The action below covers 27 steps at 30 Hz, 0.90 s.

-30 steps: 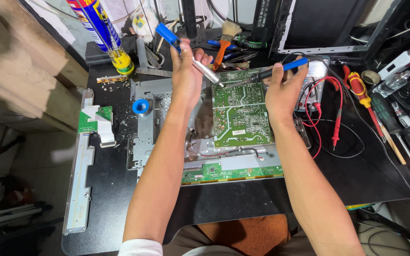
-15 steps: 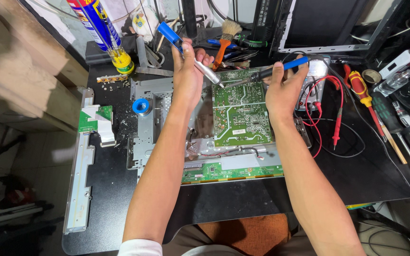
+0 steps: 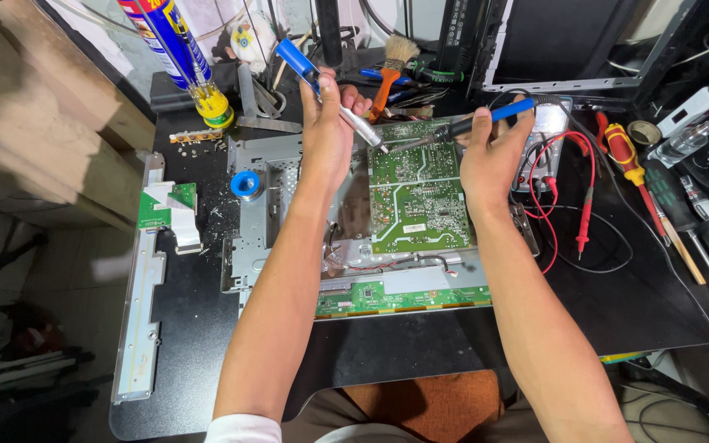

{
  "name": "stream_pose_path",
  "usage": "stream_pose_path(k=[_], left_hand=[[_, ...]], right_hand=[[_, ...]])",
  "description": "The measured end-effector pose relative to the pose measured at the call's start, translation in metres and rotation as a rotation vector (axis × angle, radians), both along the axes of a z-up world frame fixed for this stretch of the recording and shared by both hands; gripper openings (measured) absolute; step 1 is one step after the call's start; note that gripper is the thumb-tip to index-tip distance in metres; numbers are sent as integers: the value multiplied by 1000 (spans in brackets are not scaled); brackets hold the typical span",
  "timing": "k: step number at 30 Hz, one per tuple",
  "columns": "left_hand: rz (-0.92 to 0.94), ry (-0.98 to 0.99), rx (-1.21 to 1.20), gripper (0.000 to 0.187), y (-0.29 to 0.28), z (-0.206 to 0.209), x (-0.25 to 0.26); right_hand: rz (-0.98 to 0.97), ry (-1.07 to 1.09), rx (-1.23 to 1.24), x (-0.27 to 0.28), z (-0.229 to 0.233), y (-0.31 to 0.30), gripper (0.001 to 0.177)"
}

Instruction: The person works on a circuit board within a disassembled electronic device by hand, using a soldering iron and a desoldering pump. The person applies the tools to the board, lifts the board to inspect components, and handles a small electronic part.

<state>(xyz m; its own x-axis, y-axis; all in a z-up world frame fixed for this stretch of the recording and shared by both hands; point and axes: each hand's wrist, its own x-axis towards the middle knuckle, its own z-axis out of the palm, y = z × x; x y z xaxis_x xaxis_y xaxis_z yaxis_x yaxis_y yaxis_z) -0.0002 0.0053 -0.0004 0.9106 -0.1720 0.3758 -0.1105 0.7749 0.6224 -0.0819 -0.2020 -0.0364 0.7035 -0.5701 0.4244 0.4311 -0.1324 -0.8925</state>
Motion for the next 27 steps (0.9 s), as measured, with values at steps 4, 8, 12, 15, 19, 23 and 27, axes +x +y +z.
stream_pose_path(k=[4,8,12,15,19,23,27], left_hand=[[-5,10,1,18,0,0,-1],[-3,15,5,18,0,0,-1],[2,7,1,17,0,2,-2],[11,-19,13,17,-1,4,-6],[119,-169,295,21,-11,10,-15],[215,-298,424,27,-13,21,-26],[116,-204,273,36,-7,23,-24]], right_hand=[[-3,20,3,-1,1,1,60],[-7,18,-5,0,0,0,60],[-10,17,-17,0,0,0,59],[-11,28,31,-1,4,2,62],[-164,-120,110,-7,12,0,64],[-250,-212,24,-13,18,1,60],[-249,-232,53,-12,16,0,60]])
